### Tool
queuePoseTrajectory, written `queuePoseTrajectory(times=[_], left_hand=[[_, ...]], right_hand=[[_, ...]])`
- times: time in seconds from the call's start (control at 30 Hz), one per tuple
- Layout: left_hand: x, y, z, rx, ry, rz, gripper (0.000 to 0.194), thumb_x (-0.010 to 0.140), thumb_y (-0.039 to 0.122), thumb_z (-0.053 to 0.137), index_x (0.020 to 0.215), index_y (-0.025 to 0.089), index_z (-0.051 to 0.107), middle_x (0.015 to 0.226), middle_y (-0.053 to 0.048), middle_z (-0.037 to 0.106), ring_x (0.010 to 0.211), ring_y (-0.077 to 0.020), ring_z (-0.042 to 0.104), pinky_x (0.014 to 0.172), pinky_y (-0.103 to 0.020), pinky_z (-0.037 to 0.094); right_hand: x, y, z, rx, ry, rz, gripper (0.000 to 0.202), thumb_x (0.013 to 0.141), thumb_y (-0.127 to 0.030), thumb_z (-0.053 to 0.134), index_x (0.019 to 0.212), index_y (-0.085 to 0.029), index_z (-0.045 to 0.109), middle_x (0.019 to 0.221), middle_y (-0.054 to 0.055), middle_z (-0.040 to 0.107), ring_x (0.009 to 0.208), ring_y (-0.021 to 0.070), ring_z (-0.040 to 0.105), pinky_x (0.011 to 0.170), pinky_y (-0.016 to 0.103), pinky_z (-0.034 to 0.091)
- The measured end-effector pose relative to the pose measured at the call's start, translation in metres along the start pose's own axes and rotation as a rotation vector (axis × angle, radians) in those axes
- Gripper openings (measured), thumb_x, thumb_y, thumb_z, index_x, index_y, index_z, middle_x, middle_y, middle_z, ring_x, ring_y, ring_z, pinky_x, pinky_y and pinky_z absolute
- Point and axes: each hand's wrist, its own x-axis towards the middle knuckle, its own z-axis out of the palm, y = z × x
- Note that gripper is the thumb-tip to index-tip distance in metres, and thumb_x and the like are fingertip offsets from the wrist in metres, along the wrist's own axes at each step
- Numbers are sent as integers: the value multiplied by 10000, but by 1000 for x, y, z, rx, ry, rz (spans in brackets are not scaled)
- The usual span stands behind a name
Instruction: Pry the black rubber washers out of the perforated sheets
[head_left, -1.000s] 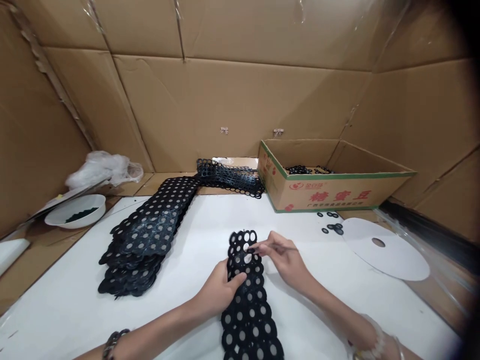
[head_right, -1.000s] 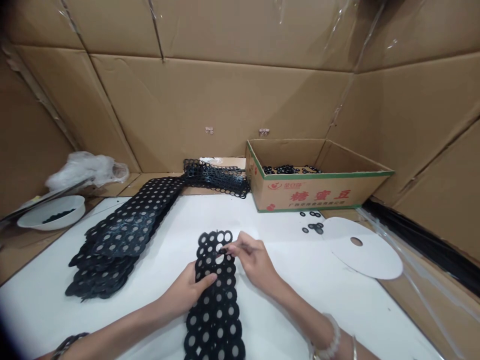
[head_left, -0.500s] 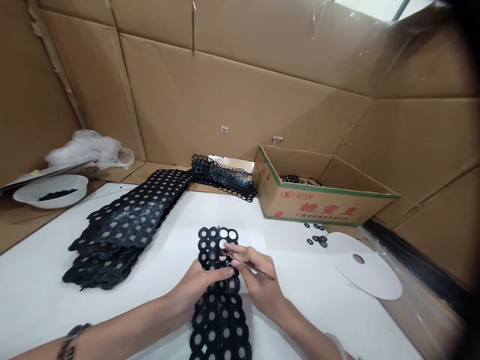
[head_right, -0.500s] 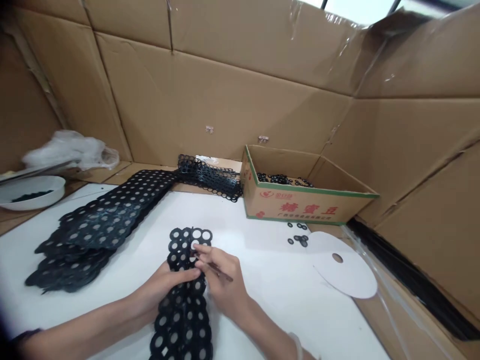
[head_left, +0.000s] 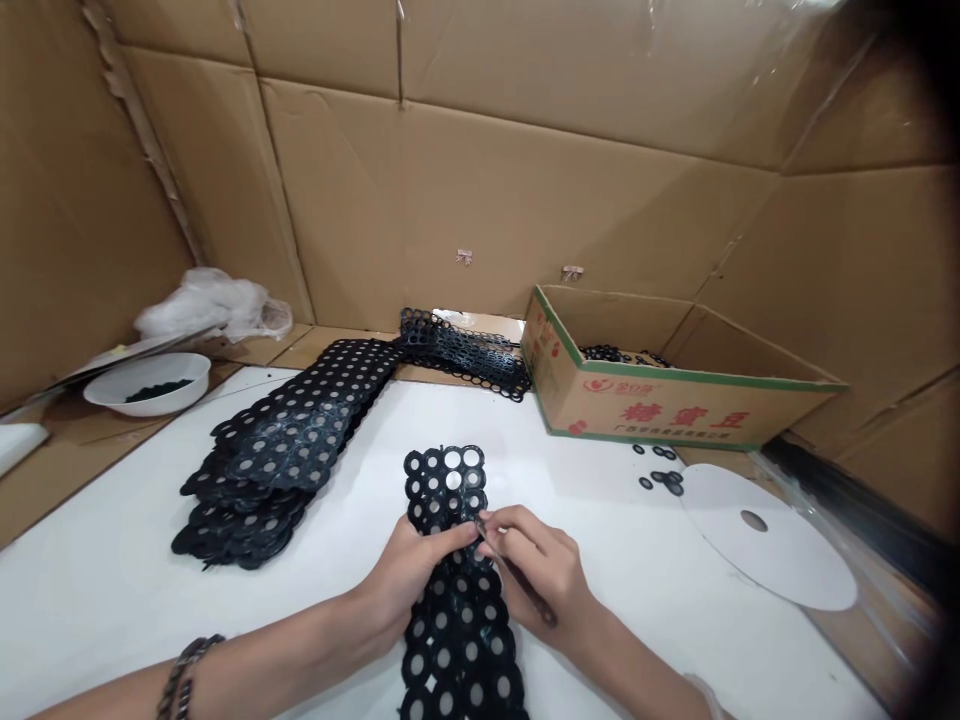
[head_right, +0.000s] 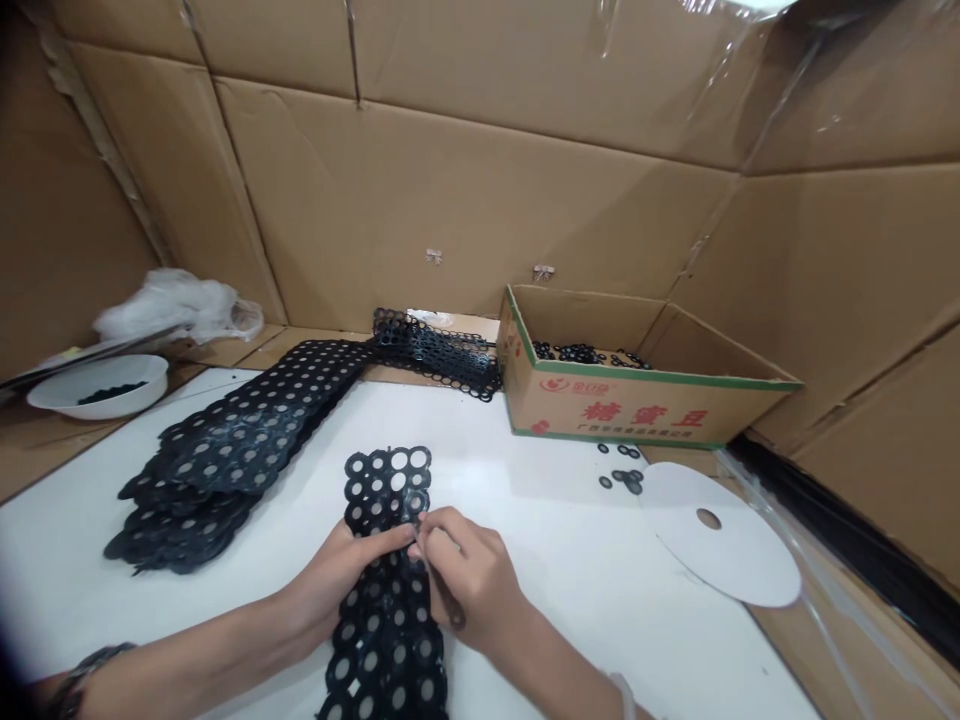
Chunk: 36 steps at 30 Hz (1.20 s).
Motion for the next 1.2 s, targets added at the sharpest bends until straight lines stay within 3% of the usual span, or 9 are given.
queuePoseTrajectory(times=[0.3, 0.37, 0.5, 0.6, 0.73, 0.93, 1.07, 1.2], left_hand=[[-1, -2, 3, 117, -6, 120, 375, 739, 400, 801, 995, 166, 658, 1028, -56, 716, 1071, -276, 636, 916, -328, 494], [-1, -2, 2, 122, -19, 123, 391, 747, 399, 795, 1034, 174, 651, 1054, -53, 714, 1085, -272, 633, 916, -327, 497], [-1, -2, 1, 123, -31, 119, 433, 771, 403, 759, 1118, 184, 621, 1110, -55, 704, 1071, -266, 645, 924, -352, 513], [2, -3, 1, 169, -30, 150, 410, 748, 394, 764, 1067, 167, 641, 1089, -69, 710, 1061, -277, 646, 949, -366, 498], [4, -5, -1, 251, -23, 194, 428, 704, 360, 779, 1064, 168, 650, 1112, -73, 703, 1092, -294, 623, 999, -387, 451], [9, -8, -5, 279, -57, 199, 460, 666, 338, 795, 1064, 174, 635, 1124, -83, 694, 1118, -319, 601, 1003, -422, 440], [8, -8, -9, 269, -128, 193, 485, 667, 393, 818, 1064, 174, 647, 1156, -90, 682, 1136, -323, 593, 1003, -411, 444], [5, -8, -12, 214, -75, 140, 481, 749, 450, 760, 1123, 192, 602, 1199, -90, 661, 1139, -303, 596, 993, -405, 457]], right_hand=[[3, 3, 9, -135, 51, -17, 212, 823, 3, 439, 735, -190, 438, 689, 41, 531, 601, 130, 515, 468, 231, 433], [5, 3, 7, -143, 47, -21, 202, 832, -7, 437, 742, -187, 454, 729, 61, 575, 647, 145, 554, 496, 243, 473], [7, 6, 3, -157, 34, -98, 130, 850, -43, 507, 822, -165, 542, 1006, 158, 695, 912, 238, 681, 674, 324, 596], [8, 8, -1, -136, 57, -137, 127, 853, -71, 550, 798, -184, 565, 968, 126, 734, 878, 237, 720, 693, 317, 617], [12, 7, -8, -24, 93, 7, 177, 895, -72, 456, 820, -207, 542, 755, 39, 722, 721, 159, 727, 615, 224, 598], [18, 12, -21, 40, 197, 351, 195, 935, -141, 489, 750, -200, 491, 740, 56, 737, 673, 164, 722, 570, 225, 570], [18, 17, -25, 50, 252, 400, 189, 941, -181, 491, 753, -193, 497, 760, 77, 735, 682, 179, 717, 570, 250, 556], [19, 12, -21, 33, 227, 304, 164, 924, -119, 483, 779, -189, 513, 847, 82, 718, 775, 174, 705, 623, 253, 553]])
